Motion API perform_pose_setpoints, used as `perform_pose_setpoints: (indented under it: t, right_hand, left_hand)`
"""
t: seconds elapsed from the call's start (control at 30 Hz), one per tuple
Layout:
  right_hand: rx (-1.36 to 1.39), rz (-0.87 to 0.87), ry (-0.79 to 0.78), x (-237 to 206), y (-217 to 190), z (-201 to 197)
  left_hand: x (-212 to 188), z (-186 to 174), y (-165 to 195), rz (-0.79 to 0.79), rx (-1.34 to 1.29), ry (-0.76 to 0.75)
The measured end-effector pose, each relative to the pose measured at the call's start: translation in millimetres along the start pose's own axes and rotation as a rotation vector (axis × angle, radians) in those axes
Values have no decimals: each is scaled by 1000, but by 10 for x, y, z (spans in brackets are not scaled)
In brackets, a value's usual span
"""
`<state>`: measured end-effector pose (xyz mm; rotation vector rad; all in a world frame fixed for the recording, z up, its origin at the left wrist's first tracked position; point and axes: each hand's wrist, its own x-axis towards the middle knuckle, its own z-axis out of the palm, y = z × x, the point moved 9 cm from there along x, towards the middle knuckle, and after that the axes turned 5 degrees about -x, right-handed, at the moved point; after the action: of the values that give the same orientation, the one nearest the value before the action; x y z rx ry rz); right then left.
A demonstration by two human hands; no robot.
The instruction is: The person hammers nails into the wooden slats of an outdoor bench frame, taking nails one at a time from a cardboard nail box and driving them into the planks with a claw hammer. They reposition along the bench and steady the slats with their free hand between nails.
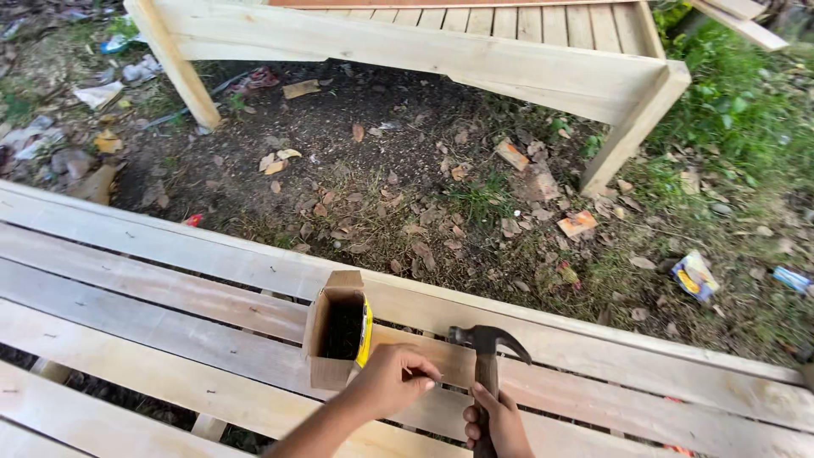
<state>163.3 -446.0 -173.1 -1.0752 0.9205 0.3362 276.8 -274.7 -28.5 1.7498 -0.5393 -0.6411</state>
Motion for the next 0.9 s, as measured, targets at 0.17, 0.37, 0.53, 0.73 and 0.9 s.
perform_pose_setpoints:
  t: [0.17, 0.37, 0.53, 0.73, 0.9]
  right_hand:
    - [-54, -90, -25, 102, -120, 134]
    - [-299, -328, 110, 182, -342, 211]
    - [-354, -442, 137, 165, -255, 228]
    - [-329, -413, 141, 212, -170, 189]
    - [-326, -409, 123, 179, -179, 176]
  left_hand:
    - [75, 126, -597, 57, -39, 236]
    - [272, -87, -979, 87, 40, 540]
    - [570, -282, -877, 293, 162, 738]
    - [764, -274, -893, 183, 201, 790]
    - [741, -234, -815, 189, 316, 805]
